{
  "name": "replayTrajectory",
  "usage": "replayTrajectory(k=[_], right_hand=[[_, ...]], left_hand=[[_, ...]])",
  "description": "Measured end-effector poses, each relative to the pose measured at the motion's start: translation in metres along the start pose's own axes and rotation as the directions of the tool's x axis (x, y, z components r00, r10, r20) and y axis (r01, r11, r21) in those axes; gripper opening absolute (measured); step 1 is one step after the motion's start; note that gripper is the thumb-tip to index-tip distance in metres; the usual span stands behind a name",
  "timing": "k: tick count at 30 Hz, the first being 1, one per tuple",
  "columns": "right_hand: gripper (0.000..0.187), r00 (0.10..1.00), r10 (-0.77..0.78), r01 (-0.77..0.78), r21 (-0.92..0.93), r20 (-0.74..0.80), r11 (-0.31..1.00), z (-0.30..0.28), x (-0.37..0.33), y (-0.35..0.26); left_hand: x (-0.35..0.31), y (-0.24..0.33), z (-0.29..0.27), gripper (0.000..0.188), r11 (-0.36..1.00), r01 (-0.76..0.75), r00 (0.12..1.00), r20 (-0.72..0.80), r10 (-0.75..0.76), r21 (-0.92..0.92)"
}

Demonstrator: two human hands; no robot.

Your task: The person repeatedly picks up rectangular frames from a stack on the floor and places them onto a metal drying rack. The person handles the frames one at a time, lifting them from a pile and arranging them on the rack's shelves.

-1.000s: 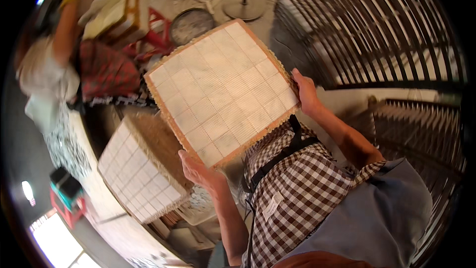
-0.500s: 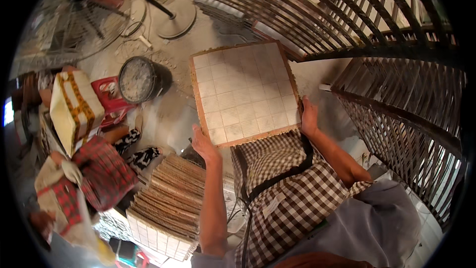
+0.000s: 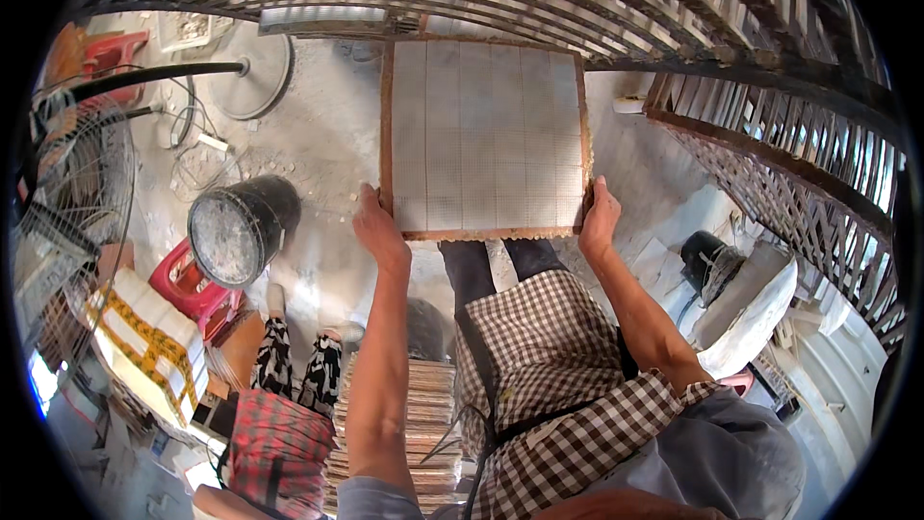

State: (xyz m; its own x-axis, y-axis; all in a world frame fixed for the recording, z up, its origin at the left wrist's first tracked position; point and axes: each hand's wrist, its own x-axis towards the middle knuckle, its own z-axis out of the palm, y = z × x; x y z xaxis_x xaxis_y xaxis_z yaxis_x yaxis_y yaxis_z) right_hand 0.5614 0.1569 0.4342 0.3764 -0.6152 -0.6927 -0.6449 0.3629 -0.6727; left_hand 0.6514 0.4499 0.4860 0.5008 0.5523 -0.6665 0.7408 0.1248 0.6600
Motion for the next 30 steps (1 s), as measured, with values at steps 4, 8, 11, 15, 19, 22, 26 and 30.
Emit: replayTrajectory(k=[4,8,11,15,19,22,26,30], right_hand=[[0.038,0.997,-0.011,0.011,0.001,-0.074,1.000,0.024,0.025,0.004],[0.037,0.994,-0.050,0.061,0.109,-0.101,0.992,0.043,0.049,0.002],[0.037,0.997,0.019,-0.009,0.126,-0.076,0.992,0.055,0.072,-0.001],[0.033,0.997,0.002,0.017,0.239,-0.080,0.971,0.075,0.120,-0.012],[0.041,0.999,-0.033,0.035,0.488,-0.012,0.872,0.106,0.164,-0.034],[0.042,0.998,-0.046,0.059,0.553,-0.037,0.831,0.126,0.195,-0.061],[0.041,0.994,0.101,-0.051,0.627,-0.044,0.778,0.151,0.229,-0.087],[0.035,0.998,0.051,-0.021,0.628,-0.030,0.778,0.153,0.240,-0.088]], left_hand=[[0.044,0.001,0.027,0.044,0.995,-0.091,0.996,0.006,0.091,0.030],[0.074,0.013,0.060,0.046,0.998,-0.048,0.995,0.087,0.052,-0.043],[0.101,0.017,0.082,0.040,0.994,-0.113,0.990,0.084,0.114,-0.008],[0.144,0.023,0.115,0.039,0.992,-0.099,0.981,0.156,0.111,-0.083],[0.172,0.052,0.156,0.042,0.988,-0.043,0.975,0.210,0.075,-0.149],[0.179,0.085,0.192,0.036,0.972,-0.020,0.968,0.239,0.078,-0.236],[0.224,0.091,0.232,0.029,0.967,-0.145,0.961,0.202,0.189,-0.211],[0.253,0.093,0.245,0.022,0.939,-0.121,0.953,0.228,0.201,-0.321]])
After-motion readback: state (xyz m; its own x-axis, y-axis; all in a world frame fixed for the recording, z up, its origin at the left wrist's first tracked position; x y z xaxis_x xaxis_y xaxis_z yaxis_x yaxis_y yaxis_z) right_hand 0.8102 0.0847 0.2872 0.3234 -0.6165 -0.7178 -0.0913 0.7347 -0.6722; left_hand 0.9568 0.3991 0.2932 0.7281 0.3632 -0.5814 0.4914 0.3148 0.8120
